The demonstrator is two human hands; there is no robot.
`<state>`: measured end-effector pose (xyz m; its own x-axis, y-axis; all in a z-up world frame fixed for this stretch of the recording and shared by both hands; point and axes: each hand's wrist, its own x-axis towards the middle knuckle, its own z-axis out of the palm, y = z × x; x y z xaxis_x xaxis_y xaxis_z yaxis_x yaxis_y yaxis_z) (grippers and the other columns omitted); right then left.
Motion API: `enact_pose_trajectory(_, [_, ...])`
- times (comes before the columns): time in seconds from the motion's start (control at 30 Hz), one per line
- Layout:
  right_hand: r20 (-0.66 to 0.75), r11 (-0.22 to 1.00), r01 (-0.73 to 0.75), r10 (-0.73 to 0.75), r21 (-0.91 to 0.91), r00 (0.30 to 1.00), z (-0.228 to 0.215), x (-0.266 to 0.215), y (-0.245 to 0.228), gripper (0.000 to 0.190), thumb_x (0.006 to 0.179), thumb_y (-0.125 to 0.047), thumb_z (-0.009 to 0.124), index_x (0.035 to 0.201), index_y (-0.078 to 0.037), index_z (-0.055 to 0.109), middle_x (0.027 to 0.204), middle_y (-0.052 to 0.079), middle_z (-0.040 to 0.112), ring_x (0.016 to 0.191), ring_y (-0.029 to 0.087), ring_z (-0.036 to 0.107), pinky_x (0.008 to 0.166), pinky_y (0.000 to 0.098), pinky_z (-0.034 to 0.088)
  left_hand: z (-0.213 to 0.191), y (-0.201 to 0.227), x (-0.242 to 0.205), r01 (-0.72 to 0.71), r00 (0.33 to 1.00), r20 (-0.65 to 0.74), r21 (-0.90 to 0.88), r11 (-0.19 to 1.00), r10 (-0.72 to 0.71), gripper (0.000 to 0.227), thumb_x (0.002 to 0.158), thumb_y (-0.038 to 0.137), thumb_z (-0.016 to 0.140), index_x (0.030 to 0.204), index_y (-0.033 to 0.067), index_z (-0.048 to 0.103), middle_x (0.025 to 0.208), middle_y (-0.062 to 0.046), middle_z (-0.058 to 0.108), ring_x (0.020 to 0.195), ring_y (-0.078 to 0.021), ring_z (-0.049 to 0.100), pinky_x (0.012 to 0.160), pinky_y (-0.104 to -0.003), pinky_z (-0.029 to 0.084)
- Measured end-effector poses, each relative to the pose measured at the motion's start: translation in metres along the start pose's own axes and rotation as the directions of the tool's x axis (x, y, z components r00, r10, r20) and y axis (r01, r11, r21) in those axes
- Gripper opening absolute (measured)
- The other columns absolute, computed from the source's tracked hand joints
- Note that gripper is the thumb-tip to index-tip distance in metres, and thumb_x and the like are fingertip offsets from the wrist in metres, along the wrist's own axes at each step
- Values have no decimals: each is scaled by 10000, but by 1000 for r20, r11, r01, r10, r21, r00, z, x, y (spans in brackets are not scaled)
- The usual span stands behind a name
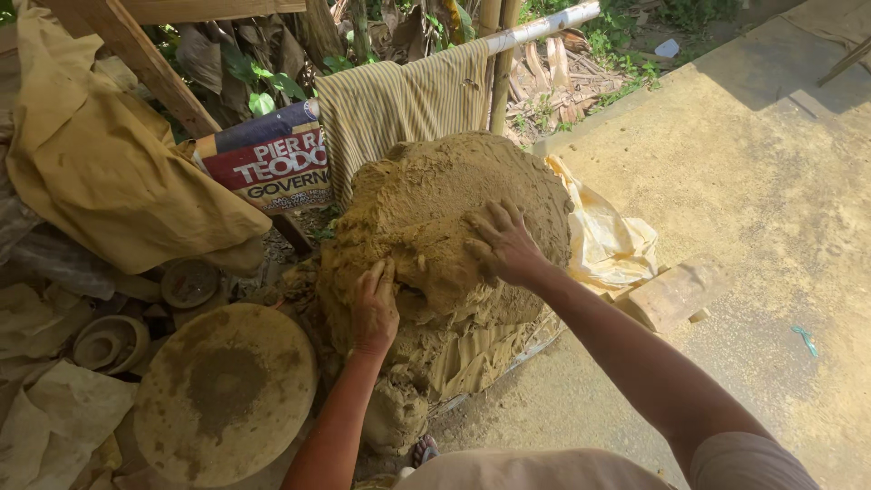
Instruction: The person prepares a large mass of clay by repeatedly pushing, kneading, and turning it by hand on a low outdoor work surface.
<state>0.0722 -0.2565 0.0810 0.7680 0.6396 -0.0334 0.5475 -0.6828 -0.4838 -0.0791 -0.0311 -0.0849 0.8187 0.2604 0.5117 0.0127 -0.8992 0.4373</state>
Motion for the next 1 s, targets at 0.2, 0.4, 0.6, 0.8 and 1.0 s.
enact_pose_trajectory(0.2, [-12,987,-23,21,-158,1000,44,6,41,729,980,-675,272,1600,-300,360,1723,138,100,1570,393,-46,1268,578,54,45,-52,8,5,997,71,109,994,-13,491,929,-34,625,1413,6,553,1405,-191,563,1248,-400,575,954,-437,558])
enact_pose_trajectory(0.4, [-35,987,-5,0,-163,999,47,15,50,730,993,-677,307,1580,-256,407,1712,163,128,1572,411,-23,1268,560,64,50,-71,13,-77,995,-68,-138,988,68,383,941,112,710,1300,1,636,1304,-255,580,1176,-413,590,1002,-465,519])
enact_pose_trajectory(0.6, [-2,957,72,-76,-282,997,49,13,54,686,991,-666,286,1556,-314,451,1728,107,172,1598,393,6,1312,556,79,-15,-24,3,-127,988,-115,-178,976,108,427,988,37,532,1405,-26,601,1356,-213,579,1245,-396,590,1043,-453,527])
enact_pose_trajectory(0.8, [-46,984,-15,7,-175,999,51,14,56,748,970,-725,286,1580,-310,404,1724,125,132,1576,385,-9,1259,574,84,14,-31,10,778,556,383,-553,299,-738,316,1049,193,651,1330,50,662,1049,-178,704,949,-360,660,866,-496,563])
enact_pose_trajectory(1.0, [-81,987,-12,-1,-161,997,52,14,55,772,961,-744,253,1575,-306,418,1717,132,148,1576,387,6,1271,556,89,66,-83,21,677,675,355,-647,351,-647,319,1004,169,737,860,-13,518,695,-40,384,562,-162,365,522,-463,350])
